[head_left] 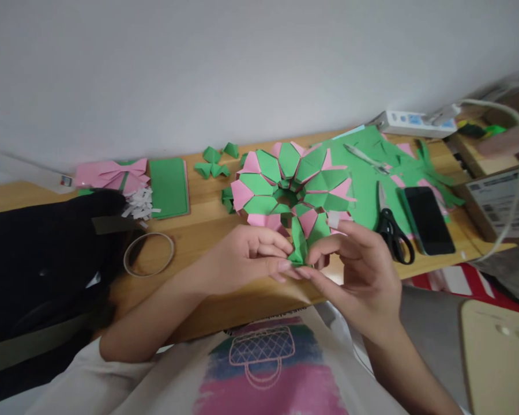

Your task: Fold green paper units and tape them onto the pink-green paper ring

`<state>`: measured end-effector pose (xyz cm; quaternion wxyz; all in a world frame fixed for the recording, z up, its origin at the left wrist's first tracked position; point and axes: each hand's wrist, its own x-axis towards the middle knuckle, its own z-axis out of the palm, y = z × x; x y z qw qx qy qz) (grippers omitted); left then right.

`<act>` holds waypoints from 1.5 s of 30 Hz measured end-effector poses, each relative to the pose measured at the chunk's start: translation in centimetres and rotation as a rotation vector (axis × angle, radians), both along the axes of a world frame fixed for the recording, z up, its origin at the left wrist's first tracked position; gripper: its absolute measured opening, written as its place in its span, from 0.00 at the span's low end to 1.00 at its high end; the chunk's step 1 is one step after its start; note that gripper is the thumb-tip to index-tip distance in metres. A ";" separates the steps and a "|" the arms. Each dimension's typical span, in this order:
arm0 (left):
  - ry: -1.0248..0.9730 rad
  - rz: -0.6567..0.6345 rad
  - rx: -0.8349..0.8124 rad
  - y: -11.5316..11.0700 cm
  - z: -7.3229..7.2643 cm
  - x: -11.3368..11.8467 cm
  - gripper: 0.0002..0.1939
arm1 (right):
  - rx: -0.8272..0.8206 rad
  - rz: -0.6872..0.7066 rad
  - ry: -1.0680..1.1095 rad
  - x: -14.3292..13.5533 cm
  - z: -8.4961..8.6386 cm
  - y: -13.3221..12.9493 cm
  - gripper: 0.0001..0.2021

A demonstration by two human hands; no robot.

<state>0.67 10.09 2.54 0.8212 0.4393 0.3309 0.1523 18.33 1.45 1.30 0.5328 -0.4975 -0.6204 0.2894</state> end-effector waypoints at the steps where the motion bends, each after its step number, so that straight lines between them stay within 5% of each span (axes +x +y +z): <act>1: 0.004 0.003 0.002 0.0 0.0 -0.1 0.08 | 0.002 0.006 0.025 -0.1 0.0 0.0 0.34; 9: 0.010 -0.013 0.031 0.1 -0.2 -0.3 0.08 | -0.135 0.012 0.123 -0.4 0.3 0.2 0.31; 25: 0.084 -0.044 0.184 -0.4 -0.1 -0.5 0.07 | -0.330 0.097 -0.019 0.6 1.0 1.1 0.26; 35: 0.109 0.013 0.121 -0.2 -0.2 -0.1 0.08 | -0.243 -0.021 -0.278 0.2 1.1 0.9 0.25; 40: 0.101 0.069 0.095 -0.2 -0.1 0.3 0.06 | -0.248 -0.096 0.003 -0.2 0.5 0.0 0.23; 45: 0.117 0.069 0.085 -0.4 0.3 0.2 0.06 | -0.322 -0.257 0.330 -0.8 0.8 -2.2 0.04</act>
